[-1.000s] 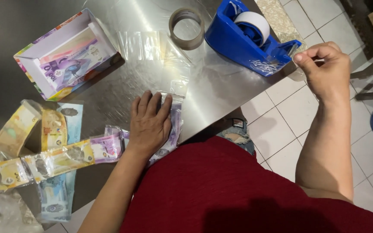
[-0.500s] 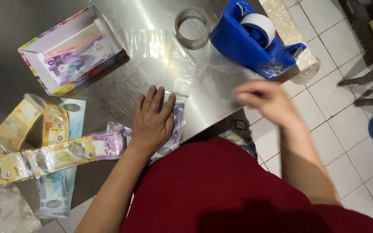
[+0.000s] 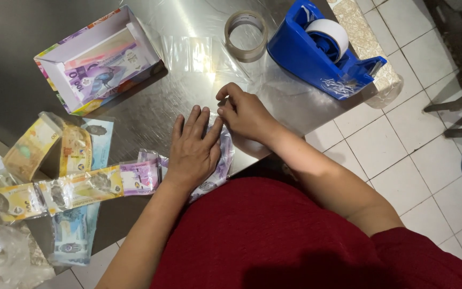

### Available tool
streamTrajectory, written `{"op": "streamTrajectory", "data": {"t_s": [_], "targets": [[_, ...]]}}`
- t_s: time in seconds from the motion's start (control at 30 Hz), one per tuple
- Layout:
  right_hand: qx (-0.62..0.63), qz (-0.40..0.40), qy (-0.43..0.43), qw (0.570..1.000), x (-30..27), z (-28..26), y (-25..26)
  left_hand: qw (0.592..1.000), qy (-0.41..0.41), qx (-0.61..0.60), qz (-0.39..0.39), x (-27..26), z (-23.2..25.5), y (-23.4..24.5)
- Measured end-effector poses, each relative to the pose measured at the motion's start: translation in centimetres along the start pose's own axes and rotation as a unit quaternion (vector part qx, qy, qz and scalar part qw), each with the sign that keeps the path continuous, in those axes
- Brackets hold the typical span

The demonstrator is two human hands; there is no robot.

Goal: Assembling a long strip of banknotes by taping them together end-to-end and placing them into a decorative gift box.

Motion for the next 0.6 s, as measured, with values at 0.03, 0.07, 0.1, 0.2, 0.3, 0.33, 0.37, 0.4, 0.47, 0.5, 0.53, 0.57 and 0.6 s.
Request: {"op": "streamTrajectory", "data": {"t_s": [0.03, 0.07, 0.1, 0.2, 0.3, 0.33, 0.37, 0.4, 0.47, 0.5, 0.53, 0.57, 0.6], "targets": [[0.000, 0.000, -0.001, 1.000, 0.1, 0.1, 0.0, 1.000, 0.000, -0.001, 0.000, 0.1, 0.0, 0.0], [-0.007, 0.002, 0.001, 1.000, 0.2, 0.2, 0.0, 1.000, -0.001, 0.005, -0.001, 0.1, 0.0, 0.0], [-0.014, 0.004, 0.003, 1.000, 0.2, 0.2, 0.0, 1.000, -0.001, 0.010, -0.002, 0.1, 0.0, 0.0], [-0.019, 0.003, -0.009, 1.000, 0.1, -0.5, 0.2, 1.000, 0.002, 0.009, -0.011, 0.1, 0.0, 0.1], [-0.023, 0.010, -0.013, 1.000, 0.1, -0.7, 0.2, 1.000, 0.004, 0.009, -0.015, 0.0, -0.1, -0.1], [-0.023, 0.010, -0.013, 1.000, 0.1, -0.9, 0.2, 1.000, 0.004, 0.009, -0.015, 0.0, -0.1, -0.1], [-0.023, 0.008, -0.010, 1.000, 0.0, -1.2, 0.2, 1.000, 0.004, 0.012, -0.017, 0.0, -0.1, -0.1], [-0.024, 0.007, -0.009, 1.000, -0.2, -1.5, 0.2, 1.000, 0.003, 0.014, -0.020, 0.0, 0.0, -0.2], [-0.031, 0.010, -0.004, 0.999, -0.2, -1.6, 0.1, 1.000, 0.005, 0.016, -0.022, 0.2, 0.1, 0.1], [-0.040, 0.012, 0.001, 0.999, -0.1, -1.8, 0.1, 1.000, 0.006, 0.017, -0.023, 0.3, 0.2, 0.2], [-0.039, 0.013, 0.001, 0.999, -0.1, -1.7, 0.1, 1.000, 0.006, 0.017, -0.024, 0.1, 0.1, -0.1], [-0.037, 0.015, 0.004, 0.999, -0.1, -1.7, 0.0, 0.999, 0.014, -0.005, -0.029, -0.2, -0.2, -0.5], [-0.034, 0.017, 0.007, 0.999, 0.0, -1.7, 0.0, 0.999, 0.022, -0.027, -0.034, -0.3, -0.4, -0.9]]}}
Point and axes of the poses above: each hand's wrist, its own x-axis towards the middle knuckle, its own y-axis out of the back of the hand, z = x × y, the point moved 8 cm from there along x, towards the middle knuckle, and after that the axes turned 7 degrees about x, right-handed, at the moved point
